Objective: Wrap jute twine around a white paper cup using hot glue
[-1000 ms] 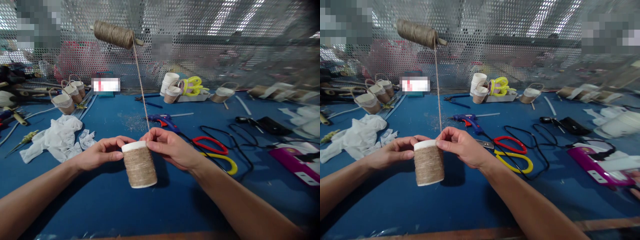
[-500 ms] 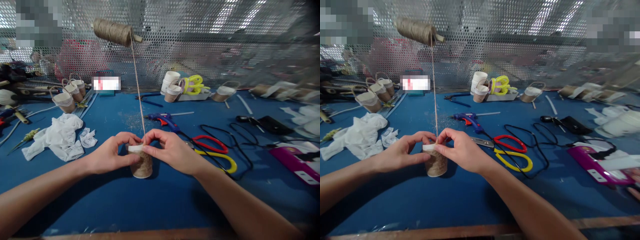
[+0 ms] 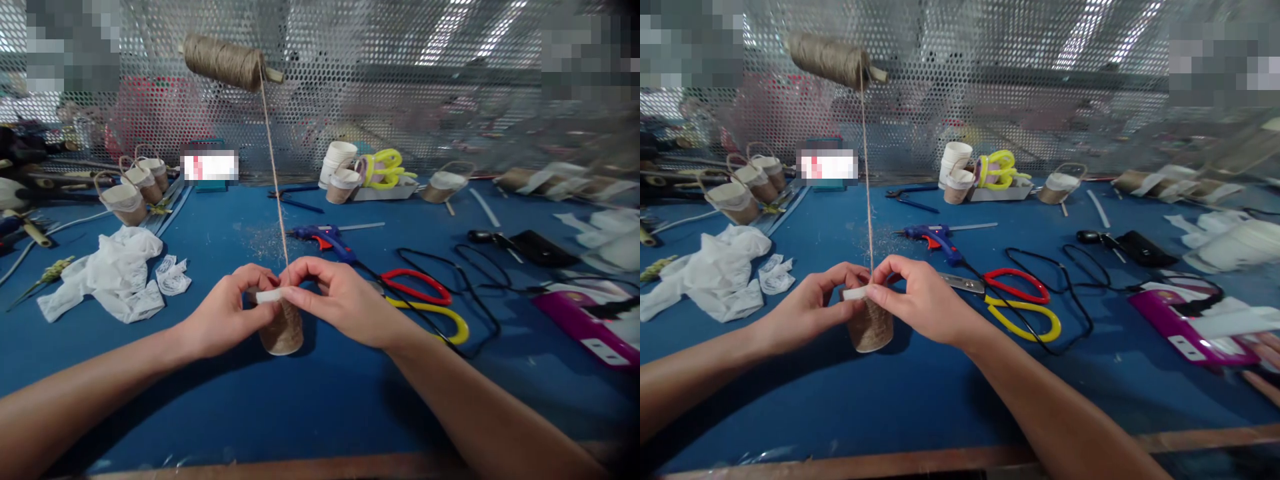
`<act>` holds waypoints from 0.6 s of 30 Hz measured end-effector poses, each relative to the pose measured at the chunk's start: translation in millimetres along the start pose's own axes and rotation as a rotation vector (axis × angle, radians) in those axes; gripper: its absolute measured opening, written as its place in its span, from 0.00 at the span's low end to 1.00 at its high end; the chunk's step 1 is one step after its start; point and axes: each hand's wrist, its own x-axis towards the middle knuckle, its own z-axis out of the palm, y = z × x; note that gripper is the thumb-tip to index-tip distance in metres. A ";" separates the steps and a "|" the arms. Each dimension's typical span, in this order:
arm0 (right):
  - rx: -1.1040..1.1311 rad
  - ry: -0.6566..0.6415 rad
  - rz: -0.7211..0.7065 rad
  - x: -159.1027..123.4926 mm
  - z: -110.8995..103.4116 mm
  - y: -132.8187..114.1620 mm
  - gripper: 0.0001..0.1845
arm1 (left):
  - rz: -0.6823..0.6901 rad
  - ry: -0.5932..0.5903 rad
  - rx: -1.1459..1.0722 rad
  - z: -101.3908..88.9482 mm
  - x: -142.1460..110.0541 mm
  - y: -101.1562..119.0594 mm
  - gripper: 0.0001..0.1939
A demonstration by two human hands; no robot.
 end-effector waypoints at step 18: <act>0.055 0.006 -0.008 0.6 3.5 5.6 0.05 | -0.028 0.038 -0.095 4.5 -2.2 -2.2 0.06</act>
